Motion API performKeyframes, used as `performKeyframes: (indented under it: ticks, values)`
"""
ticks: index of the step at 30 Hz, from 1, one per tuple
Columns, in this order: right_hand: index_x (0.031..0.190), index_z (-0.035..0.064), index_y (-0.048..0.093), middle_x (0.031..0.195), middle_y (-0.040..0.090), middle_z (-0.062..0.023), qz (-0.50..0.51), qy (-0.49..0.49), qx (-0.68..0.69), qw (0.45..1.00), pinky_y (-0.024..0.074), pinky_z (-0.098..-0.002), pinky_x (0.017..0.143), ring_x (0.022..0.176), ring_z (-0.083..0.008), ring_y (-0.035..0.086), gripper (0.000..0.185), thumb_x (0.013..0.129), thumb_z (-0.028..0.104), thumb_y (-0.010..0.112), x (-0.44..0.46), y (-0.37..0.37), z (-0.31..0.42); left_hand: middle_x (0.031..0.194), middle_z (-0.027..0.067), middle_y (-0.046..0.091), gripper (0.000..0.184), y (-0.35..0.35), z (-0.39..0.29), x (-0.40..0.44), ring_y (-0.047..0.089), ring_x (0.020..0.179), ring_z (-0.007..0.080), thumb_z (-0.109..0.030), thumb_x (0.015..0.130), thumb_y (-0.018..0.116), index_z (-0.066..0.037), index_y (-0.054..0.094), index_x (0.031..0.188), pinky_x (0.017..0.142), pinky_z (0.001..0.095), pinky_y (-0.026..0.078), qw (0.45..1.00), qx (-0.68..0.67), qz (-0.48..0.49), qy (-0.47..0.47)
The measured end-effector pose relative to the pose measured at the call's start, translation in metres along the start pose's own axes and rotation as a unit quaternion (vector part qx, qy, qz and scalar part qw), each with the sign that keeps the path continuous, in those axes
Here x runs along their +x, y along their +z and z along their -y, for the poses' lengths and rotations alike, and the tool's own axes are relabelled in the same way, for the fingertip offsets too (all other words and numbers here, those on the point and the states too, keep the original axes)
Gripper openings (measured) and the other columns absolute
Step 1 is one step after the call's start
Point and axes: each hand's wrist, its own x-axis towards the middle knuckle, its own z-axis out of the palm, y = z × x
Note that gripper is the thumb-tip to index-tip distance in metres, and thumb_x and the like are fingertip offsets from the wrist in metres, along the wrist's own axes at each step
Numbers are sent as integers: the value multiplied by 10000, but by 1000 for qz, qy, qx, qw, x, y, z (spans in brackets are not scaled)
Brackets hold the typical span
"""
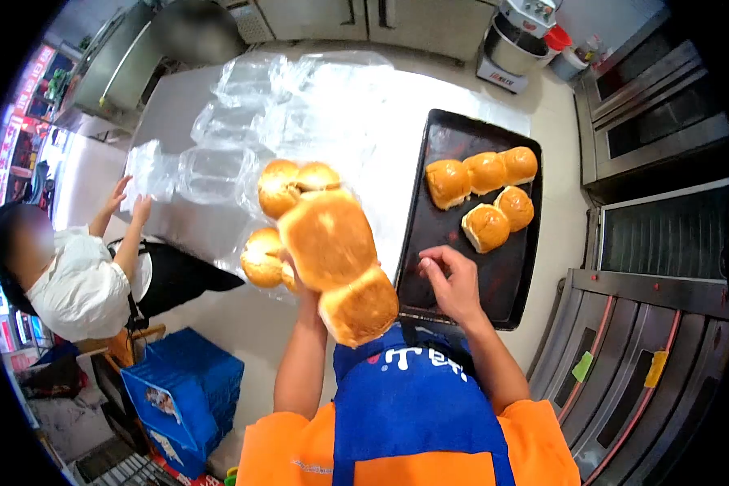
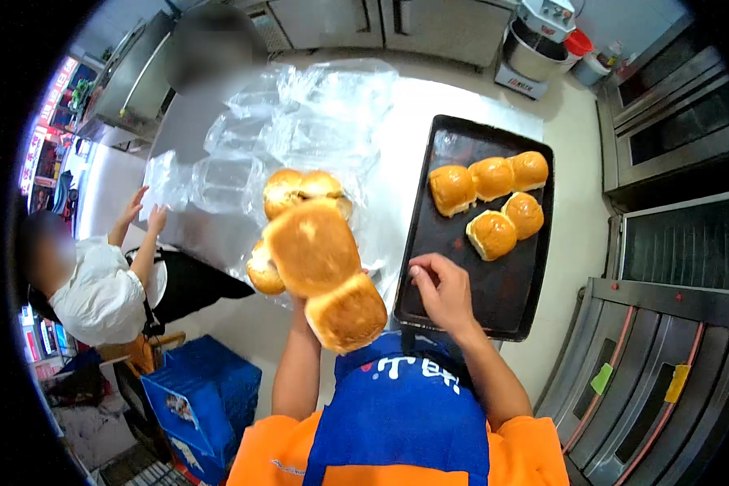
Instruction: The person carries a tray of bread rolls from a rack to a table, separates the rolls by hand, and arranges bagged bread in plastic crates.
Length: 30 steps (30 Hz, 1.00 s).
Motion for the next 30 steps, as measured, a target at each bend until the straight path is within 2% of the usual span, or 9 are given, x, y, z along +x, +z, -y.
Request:
performKeyframes:
  ticks: [2, 4, 5, 9, 18, 21, 25, 27, 30]
  values:
    - [1066, -37, 711, 903, 748, -97, -7, 31, 68, 997, 575, -275, 731, 792, -135, 720, 129, 989, 49, 654, -4, -1, 13, 1565, 183, 450, 1378, -28, -6, 6, 535, 1376, 337, -961, 647, 628, -48, 274, 1618, 1159, 494, 452, 983, 165, 46, 69]
    - [1154, -39, 689, 961, 757, -103, -23, 0, 130, 991, 594, -280, 751, 872, -140, 737, 187, 984, 35, 664, -3, -2, 31, 1578, 161, 442, 1501, 42, -23, 6, 491, 1425, 280, -943, 518, 727, -25, 271, 1615, 1208, 445, 391, 912, 390, 76, 98]
    - [1172, -37, 682, 982, 758, -107, -39, -36, 117, 992, 599, -280, 749, 885, -144, 740, 214, 969, 29, 679, -3, -5, 38, 1563, 157, 465, 1560, 57, -27, 3, 497, 1424, 277, -807, 426, 876, 1, 263, 1611, 1202, 425, 399, 928, 354, 98, 57]
    - [1202, -25, 671, 1030, 758, -119, -51, -149, 75, 985, 605, -275, 737, 908, -158, 748, 296, 914, 15, 727, 2, -18, 78, 1524, 147, 516, 1570, 60, -21, 4, 519, 1406, 260, -579, 350, 999, 2, 268, 1612, 1190, 399, 418, 935, 331, 129, -1]
    - [1146, -26, 676, 991, 766, -121, -47, -124, 93, 987, 605, -280, 715, 885, -142, 751, 248, 904, 11, 715, 8, -24, 75, 1533, 140, 509, 1516, 48, -14, 5, 518, 1403, 245, -581, 397, 998, 7, 299, 1607, 1184, 397, 418, 899, 415, 139, -3]
    - [1133, -26, 670, 982, 763, -114, -40, 40, 264, 963, 595, -269, 777, 877, -143, 743, 204, 946, 48, 699, 10, -26, 53, 1542, 145, 497, 1483, 45, -18, 7, 518, 1401, 258, -662, 446, 961, -15, 309, 1610, 1187, 415, 412, 899, 411, 141, 44]
    - [1242, -19, 612, 1187, 694, -200, -225, 114, 42, 967, 541, -411, 931, 1083, -284, 681, 383, 948, 201, 722, 31, -37, -63, 1561, 158, 476, 1290, 6, -11, -5, 534, 1376, 345, -851, 645, 755, -98, 344, 1608, 1172, 532, 433, 978, 182, 74, 64]
    - [1461, -17, 423, 1552, 393, -311, -343, 203, -163, 902, 367, -530, 1144, 1430, -446, 391, 780, 897, 378, 789, 46, -48, -112, 1579, 155, 453, 1109, 8, -13, -7, 532, 1360, 393, -893, 807, 558, -149, 351, 1603, 1141, 607, 456, 988, 67, 122, 70]
    - [1508, -19, 342, 1535, 356, -322, -455, 294, -279, 793, 341, -531, 1160, 1422, -467, 356, 883, 884, 416, 792, 83, -50, -147, 1522, 179, 491, 1052, 21, 6, -20, 540, 1353, 383, -777, 861, 636, -96, 331, 1602, 1171, 557, 443, 993, -15, -19, 116]
